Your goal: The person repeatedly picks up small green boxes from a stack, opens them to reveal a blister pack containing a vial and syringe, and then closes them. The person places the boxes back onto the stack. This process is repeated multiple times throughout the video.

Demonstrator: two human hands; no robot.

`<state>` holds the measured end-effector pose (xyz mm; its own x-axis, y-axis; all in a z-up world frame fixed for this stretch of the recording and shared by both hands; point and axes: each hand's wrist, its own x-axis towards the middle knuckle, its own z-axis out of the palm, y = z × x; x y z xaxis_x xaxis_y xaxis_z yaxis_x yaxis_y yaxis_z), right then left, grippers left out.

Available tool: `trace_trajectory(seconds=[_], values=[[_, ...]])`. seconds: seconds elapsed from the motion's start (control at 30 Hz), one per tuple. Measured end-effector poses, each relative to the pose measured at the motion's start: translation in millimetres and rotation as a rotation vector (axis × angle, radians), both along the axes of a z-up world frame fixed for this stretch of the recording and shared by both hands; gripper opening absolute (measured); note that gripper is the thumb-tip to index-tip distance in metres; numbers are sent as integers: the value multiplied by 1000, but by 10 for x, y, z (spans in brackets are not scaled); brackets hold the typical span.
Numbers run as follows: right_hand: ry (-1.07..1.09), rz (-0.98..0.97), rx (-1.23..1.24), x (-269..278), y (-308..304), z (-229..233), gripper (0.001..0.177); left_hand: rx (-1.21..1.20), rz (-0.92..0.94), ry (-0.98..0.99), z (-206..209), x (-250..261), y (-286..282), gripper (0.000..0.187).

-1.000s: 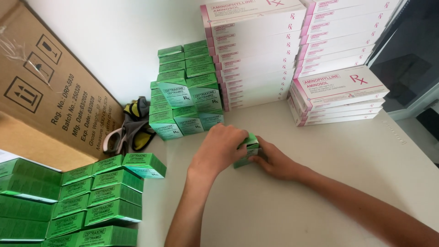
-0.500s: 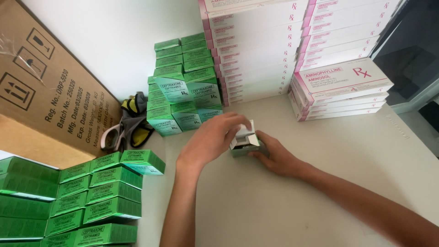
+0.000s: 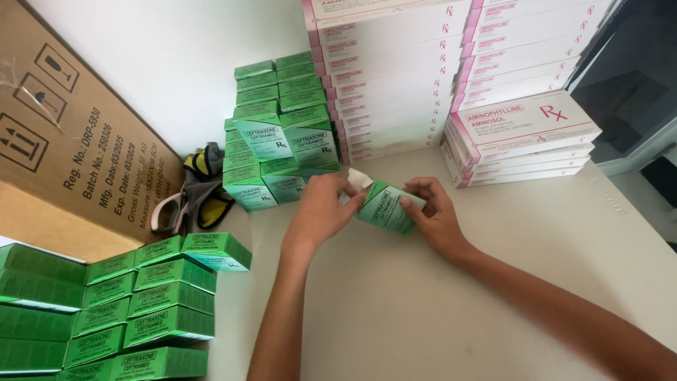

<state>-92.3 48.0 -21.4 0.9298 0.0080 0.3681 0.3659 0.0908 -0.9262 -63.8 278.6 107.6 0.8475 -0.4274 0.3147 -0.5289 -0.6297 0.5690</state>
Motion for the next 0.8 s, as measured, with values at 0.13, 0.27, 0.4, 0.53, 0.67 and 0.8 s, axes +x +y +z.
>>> trace_trajectory(seconds=[0.13,0.27,0.4,0.53,0.67,0.8], values=[[-3,-68,15,3,-22,-4,24,-58,-10,51,-355,191,-19,19],[29,-118,-16,2,-37,25,25,-88,-45,151,-575,313,-29,18],[110,-200,-56,0,-38,77,23,-184,-138,322,-641,342,-42,19],[133,-216,-53,-11,-33,92,22,-309,-214,501,-679,342,-22,23],[87,-171,-49,-3,-29,83,22,-247,-220,569,-689,342,40,23],[98,-145,-39,14,-31,61,22,-267,-256,624,-646,323,41,20]])
